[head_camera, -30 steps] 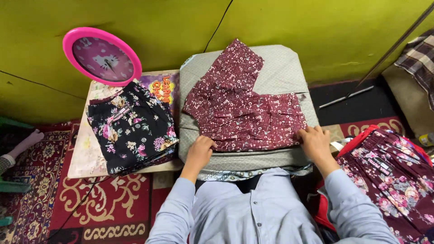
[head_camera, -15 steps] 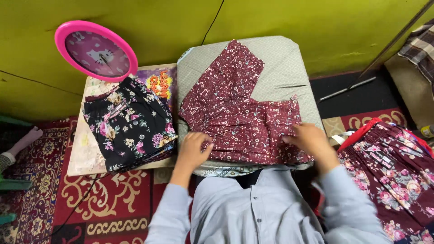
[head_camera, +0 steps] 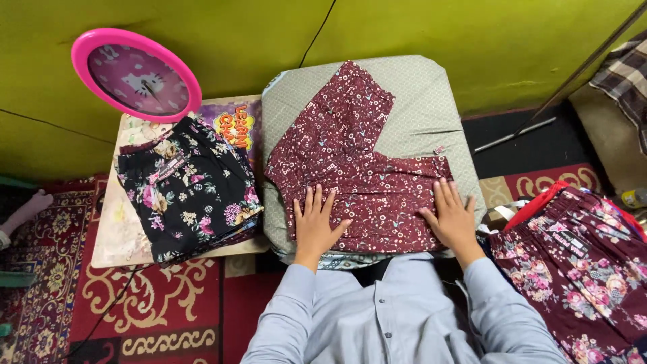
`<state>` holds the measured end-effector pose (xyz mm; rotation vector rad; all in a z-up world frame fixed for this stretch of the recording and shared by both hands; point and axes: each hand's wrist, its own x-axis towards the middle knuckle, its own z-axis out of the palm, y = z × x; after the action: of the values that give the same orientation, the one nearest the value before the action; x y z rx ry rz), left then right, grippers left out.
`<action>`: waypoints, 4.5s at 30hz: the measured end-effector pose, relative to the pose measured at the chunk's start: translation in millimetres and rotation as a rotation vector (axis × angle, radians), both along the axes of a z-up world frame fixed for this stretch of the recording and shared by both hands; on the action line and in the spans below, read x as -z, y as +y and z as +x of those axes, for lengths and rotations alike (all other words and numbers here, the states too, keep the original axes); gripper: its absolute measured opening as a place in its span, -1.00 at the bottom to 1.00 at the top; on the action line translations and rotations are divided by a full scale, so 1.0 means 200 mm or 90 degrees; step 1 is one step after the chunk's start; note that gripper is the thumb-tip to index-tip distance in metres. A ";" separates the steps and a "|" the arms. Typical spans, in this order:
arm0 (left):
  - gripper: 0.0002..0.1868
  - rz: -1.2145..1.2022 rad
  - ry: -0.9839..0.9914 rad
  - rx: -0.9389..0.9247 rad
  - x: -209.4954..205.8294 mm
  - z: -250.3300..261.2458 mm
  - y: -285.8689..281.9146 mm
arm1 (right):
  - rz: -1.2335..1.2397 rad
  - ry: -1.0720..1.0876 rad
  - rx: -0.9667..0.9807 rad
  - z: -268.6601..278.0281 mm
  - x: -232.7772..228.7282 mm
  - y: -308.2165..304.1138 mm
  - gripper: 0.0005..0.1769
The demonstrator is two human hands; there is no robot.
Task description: Folding floral patterned garments and stacking them neatly on a workspace table.
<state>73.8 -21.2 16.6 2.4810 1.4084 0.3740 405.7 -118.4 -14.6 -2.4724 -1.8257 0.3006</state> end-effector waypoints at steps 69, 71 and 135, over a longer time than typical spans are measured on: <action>0.21 -0.166 0.128 -0.085 -0.22 0.05 0.22 | 0.126 -0.007 -0.405 -0.60 -0.04 0.50 -0.18; 0.21 -0.144 0.112 -0.071 -0.27 0.04 0.20 | 0.200 -0.080 -0.419 -0.53 -0.03 0.50 -0.05; -0.50 0.273 -0.345 0.093 -0.73 -0.24 0.42 | 0.474 -0.347 -0.027 0.25 -0.66 0.38 -0.67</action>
<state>25.0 63.7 161.9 2.4798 0.9924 1.3146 454.8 -43.2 117.0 -2.0650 -1.6851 -0.9605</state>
